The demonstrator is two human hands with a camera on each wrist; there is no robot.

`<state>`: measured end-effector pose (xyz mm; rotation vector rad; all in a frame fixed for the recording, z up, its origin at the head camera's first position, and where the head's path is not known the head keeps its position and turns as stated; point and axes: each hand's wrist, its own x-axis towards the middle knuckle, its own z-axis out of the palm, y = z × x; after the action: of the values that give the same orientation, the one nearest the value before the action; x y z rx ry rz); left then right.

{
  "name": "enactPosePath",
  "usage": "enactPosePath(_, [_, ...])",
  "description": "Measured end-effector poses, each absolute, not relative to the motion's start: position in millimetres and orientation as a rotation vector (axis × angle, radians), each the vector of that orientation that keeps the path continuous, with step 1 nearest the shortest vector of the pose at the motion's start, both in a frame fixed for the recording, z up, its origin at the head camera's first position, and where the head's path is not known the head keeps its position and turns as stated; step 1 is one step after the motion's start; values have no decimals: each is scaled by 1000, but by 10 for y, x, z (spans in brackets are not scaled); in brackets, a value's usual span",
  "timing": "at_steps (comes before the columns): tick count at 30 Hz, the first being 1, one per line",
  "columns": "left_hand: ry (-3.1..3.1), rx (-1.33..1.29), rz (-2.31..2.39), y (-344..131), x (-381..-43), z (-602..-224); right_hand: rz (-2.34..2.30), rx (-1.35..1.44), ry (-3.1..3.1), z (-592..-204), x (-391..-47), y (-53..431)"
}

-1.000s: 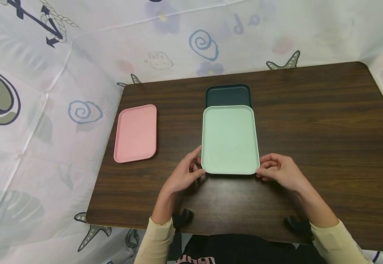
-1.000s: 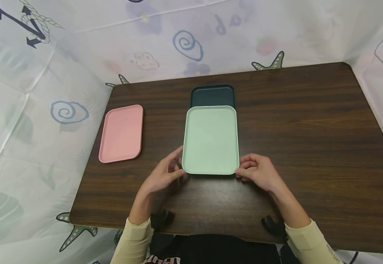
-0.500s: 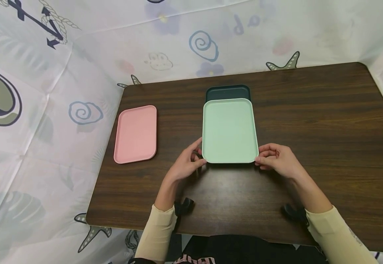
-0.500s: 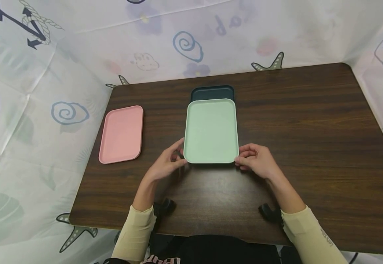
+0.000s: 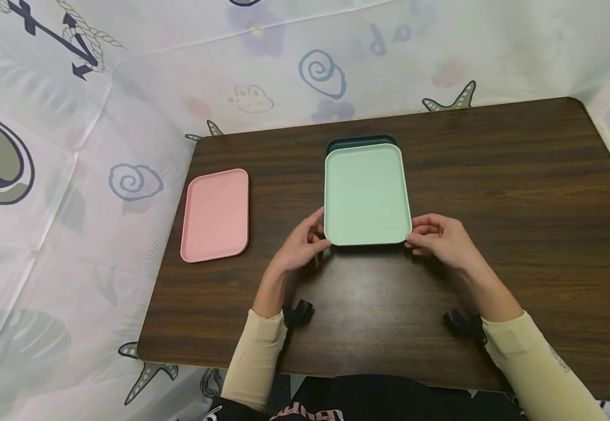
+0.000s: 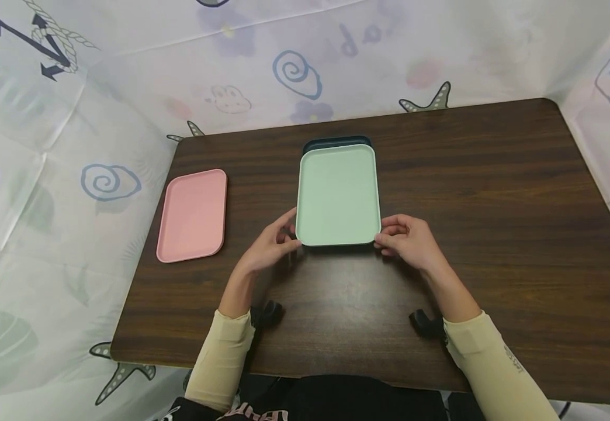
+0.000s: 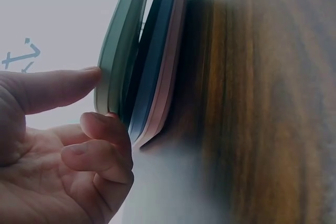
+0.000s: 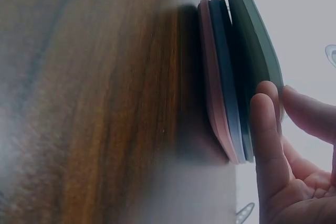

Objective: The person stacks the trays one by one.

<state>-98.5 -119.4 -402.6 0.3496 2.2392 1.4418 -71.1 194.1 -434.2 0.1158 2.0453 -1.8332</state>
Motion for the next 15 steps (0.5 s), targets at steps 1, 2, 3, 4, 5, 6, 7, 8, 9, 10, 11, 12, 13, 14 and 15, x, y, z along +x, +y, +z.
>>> enactPosePath(1, [2244, 344, 1434, -1189, -999, -4027, -1830, 120, 2051, -4343, -721, 1939])
enactPosePath(2, [2248, 340, 1428, -1185, -1015, -4030, -1827, 124, 2057, -4344, -731, 1938])
enactPosePath(3, [2253, 339, 1424, -1181, -1030, -4038, -1827, 128, 2061, -4347, -741, 1936])
enactPosePath(4, [2258, 337, 1420, -1179, -1045, -4042, -1827, 132, 2066, -4352, -752, 1936])
enactPosePath(5, [2265, 333, 1415, -1175, -1060, -4050, -1830, 134, 2067, -4355, -763, 1934])
enactPosePath(6, [2269, 330, 1413, -1179, -1083, -4086, -1832, 134, 2071, -4358, -775, 1932])
enactPosePath(7, [2272, 326, 1407, -1184, -1107, -4127, -1836, 133, 2073, -4361, -786, 1932])
enactPosePath(8, [2279, 322, 1404, -1191, -1133, -4176, -1844, 133, 2072, -4363, -797, 1932])
enactPosePath(9, [2285, 317, 1401, -1197, -1156, -4224, -1849, 132, 2072, -4364, -807, 1932])
enactPosePath(10, [2293, 309, 1396, -1205, -1178, -4268, -1852, 130, 2074, -4365, -817, 1932])
enactPosePath(11, [2299, 303, 1393, -1211, -1202, -4316, -1857, 129, 2074, -4362, -825, 1932])
enactPosePath(12, [2306, 296, 1389, -1218, -1225, -4360, -1861, 130, 2074, -4361, -833, 1932])
enactPosePath(13, [2316, 292, 1383, -1218, -1240, -4377, -1866, 128, 2072, -4366, -841, 1933])
enactPosePath(14, [2327, 289, 1376, -1217, -1253, -4387, -1868, 129, 2073, -4367, -848, 1933])
enactPosePath(15, [2336, 289, 1370, -1213, -1263, -4391, -1867, 130, 2077, -4371, -854, 1934])
